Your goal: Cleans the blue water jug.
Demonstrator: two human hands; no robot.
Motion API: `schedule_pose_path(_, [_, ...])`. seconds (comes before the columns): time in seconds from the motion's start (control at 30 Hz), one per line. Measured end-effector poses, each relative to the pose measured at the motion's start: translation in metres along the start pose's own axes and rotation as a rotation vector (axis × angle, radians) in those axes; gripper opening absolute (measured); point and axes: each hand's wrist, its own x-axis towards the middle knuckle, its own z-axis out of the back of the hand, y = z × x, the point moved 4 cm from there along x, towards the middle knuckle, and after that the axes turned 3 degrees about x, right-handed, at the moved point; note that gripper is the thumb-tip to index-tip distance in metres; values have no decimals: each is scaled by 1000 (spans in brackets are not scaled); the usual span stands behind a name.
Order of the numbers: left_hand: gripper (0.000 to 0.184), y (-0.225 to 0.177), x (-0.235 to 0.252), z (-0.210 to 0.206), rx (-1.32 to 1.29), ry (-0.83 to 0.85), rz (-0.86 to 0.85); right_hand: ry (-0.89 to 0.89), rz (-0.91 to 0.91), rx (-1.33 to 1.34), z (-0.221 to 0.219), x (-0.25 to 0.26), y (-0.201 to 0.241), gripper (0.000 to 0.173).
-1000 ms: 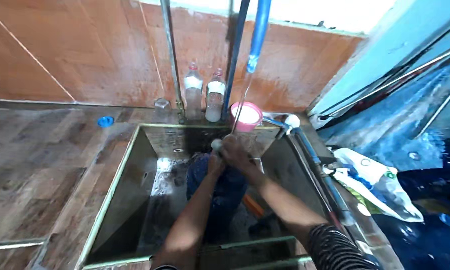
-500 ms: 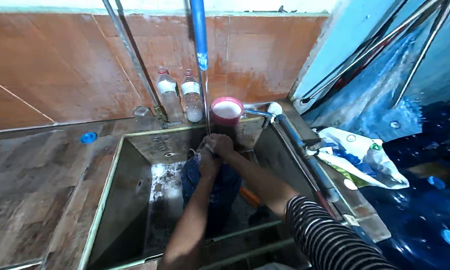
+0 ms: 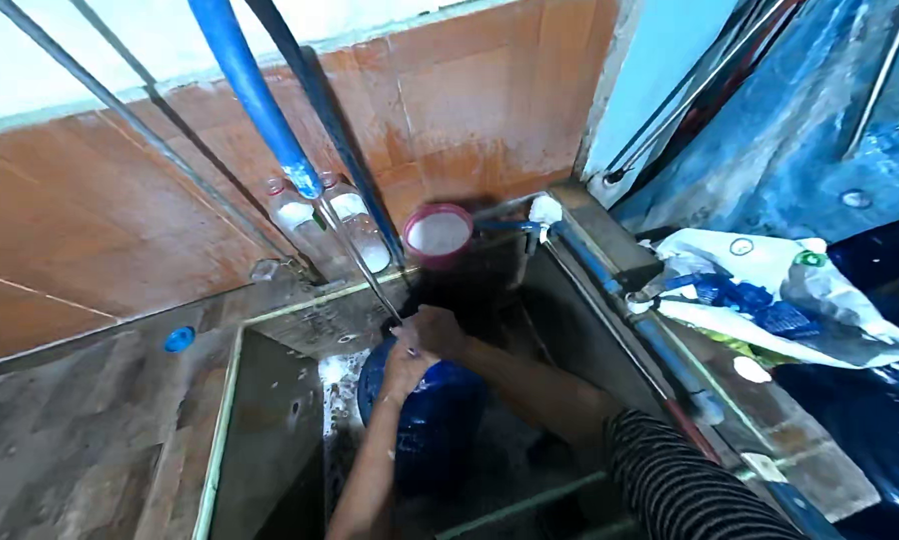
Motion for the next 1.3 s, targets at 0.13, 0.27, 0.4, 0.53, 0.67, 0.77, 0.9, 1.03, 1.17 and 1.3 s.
schedule_pose_path(0.13, [82, 12, -3, -8, -207, -211, 80, -380, -109, 478, 28, 15, -46, 37])
schedule_pose_path(0.27, [82, 13, -3, -7, -197, -390, 180, -501, -167, 342, 93, 52, -79, 48])
schedule_pose_path(0.4, [76, 0, 8, -5, -101, -252, 172, -488, -179, 184, 145, 85, -100, 56])
schedule_pose_path(0.53, [76, 0, 13, -5, -160, -431, 186, -301, -142, -58, 145, 23, -90, 41])
schedule_pose_path(0.67, [74, 2, 24, -6, -85, -261, 92, -140, -546, -295, 111, -129, -107, 37])
schedule_pose_path(0.77, [81, 12, 4, -8, -120, -201, 6, -85, -899, -360, 92, -228, -136, 49])
schedule_pose_path(0.9, [80, 29, -37, -7, -139, -525, 85, -188, -861, -565, 50, -281, -164, 50])
schedule_pose_path(1.03, [81, 53, -57, 12, -202, -394, 48, -155, -875, -659, 42, -275, -169, 48])
schedule_pose_path(1.17, [80, 75, -88, 18, -316, -312, -6, -131, -984, -531, 58, -272, -152, 45])
schedule_pose_path(1.3, [75, 84, -110, 18, -287, -544, 73, -373, -972, -277, 95, -285, -131, 48])
